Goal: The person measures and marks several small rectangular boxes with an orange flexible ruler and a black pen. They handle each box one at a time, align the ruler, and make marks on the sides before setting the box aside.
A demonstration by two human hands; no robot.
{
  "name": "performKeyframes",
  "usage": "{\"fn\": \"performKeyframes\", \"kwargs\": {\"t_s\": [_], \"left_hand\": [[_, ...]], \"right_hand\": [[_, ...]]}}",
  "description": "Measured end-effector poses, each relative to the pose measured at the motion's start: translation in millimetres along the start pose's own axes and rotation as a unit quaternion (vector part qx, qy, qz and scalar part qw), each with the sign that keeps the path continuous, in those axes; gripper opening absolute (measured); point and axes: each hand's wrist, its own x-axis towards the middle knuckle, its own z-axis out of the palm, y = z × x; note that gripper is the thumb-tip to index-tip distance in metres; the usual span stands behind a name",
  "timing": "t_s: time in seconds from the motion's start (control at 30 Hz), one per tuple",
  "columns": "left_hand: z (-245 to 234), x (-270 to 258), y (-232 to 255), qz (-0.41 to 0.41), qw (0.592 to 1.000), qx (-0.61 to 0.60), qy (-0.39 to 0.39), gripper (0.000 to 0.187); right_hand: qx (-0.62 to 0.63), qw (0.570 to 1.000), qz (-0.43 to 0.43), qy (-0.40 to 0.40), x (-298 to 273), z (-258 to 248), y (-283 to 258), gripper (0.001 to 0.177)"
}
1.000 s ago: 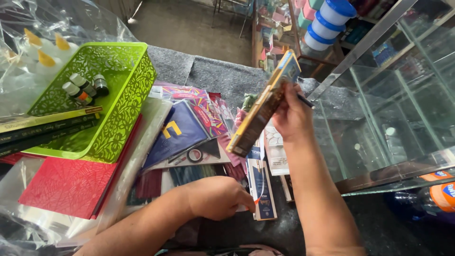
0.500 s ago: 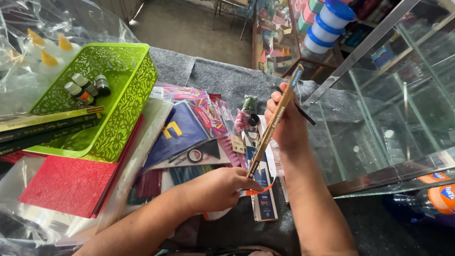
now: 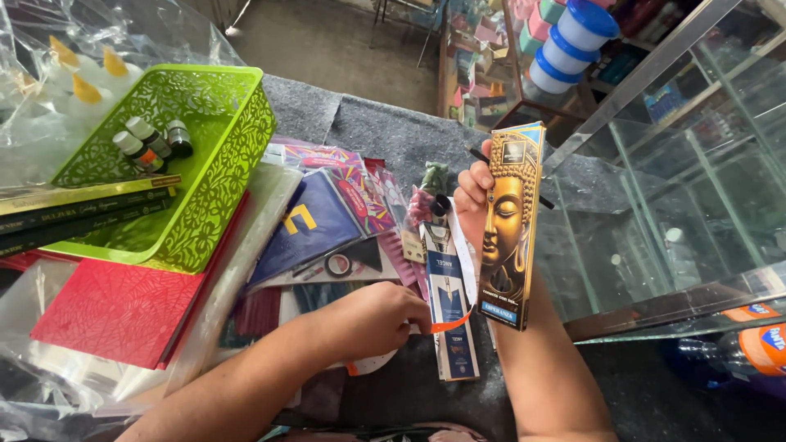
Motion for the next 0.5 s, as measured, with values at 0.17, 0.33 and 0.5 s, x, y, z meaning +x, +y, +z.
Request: {"fn": "performKeyframes", "kwargs": {"t_s": [0.17, 0.33, 0.5], "left_hand": [[14, 1, -19, 0.012, 0.999, 0.028, 0.025, 0.025], [8, 4, -8, -0.115, 0.993, 0.038, 0.005, 0.009], [13, 8, -12, -0.128, 0.990, 0.055, 0.006, 0.007]], "right_hand": [[0.063, 0.996, 0.035, -0.046, 1, -16, -1, 0.049], [0.094, 0.988, 0.085, -0.091, 1, -41, -6, 0.074], [0.098, 0.989, 0.086, -0.070, 3, -33, -3, 0.071]]}}
